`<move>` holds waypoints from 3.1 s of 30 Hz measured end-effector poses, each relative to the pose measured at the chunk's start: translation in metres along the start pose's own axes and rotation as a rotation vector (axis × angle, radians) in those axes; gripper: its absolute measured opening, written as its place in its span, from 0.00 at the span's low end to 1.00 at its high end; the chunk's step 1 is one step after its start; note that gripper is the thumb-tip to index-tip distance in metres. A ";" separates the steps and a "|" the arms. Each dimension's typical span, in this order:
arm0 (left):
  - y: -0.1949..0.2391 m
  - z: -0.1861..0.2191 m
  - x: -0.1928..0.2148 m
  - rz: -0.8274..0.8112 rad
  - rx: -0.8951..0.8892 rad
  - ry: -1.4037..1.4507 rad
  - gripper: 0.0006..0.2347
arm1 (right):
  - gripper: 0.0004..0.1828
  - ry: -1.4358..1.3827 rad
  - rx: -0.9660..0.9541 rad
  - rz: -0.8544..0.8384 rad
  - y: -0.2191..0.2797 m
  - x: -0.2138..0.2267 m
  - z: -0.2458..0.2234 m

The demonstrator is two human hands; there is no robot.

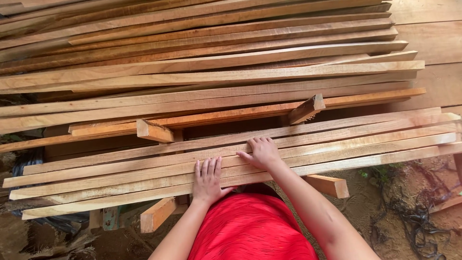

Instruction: The person stacks long, thin wooden planks on a wooden workbench. They align the planks by hand, occasionally picking up smaller pieces to place on top of the stack. The person continues to organize the wood into a neat pile throughout the video.

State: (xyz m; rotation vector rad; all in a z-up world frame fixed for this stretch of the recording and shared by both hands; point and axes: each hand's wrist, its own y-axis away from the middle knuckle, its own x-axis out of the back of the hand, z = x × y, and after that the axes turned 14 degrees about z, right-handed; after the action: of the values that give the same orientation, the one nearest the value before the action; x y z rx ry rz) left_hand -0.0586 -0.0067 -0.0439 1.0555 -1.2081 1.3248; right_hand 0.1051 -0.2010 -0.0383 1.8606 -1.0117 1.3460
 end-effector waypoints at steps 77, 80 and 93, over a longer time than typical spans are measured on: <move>-0.036 -0.015 0.000 -0.102 0.218 0.314 0.22 | 0.19 -0.344 0.142 0.265 0.041 0.017 -0.011; -0.032 -0.009 0.008 -0.115 0.205 0.304 0.27 | 0.19 -0.346 0.149 0.302 0.046 0.020 -0.012; -0.078 -0.007 0.027 -0.387 0.217 0.158 0.52 | 0.19 -0.372 0.092 0.160 0.038 0.007 0.000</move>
State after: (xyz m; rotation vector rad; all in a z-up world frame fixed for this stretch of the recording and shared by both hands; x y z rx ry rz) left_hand 0.0167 0.0026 -0.0095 1.2407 -0.7093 1.2231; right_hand 0.0738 -0.2221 -0.0298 2.1921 -1.3277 1.1734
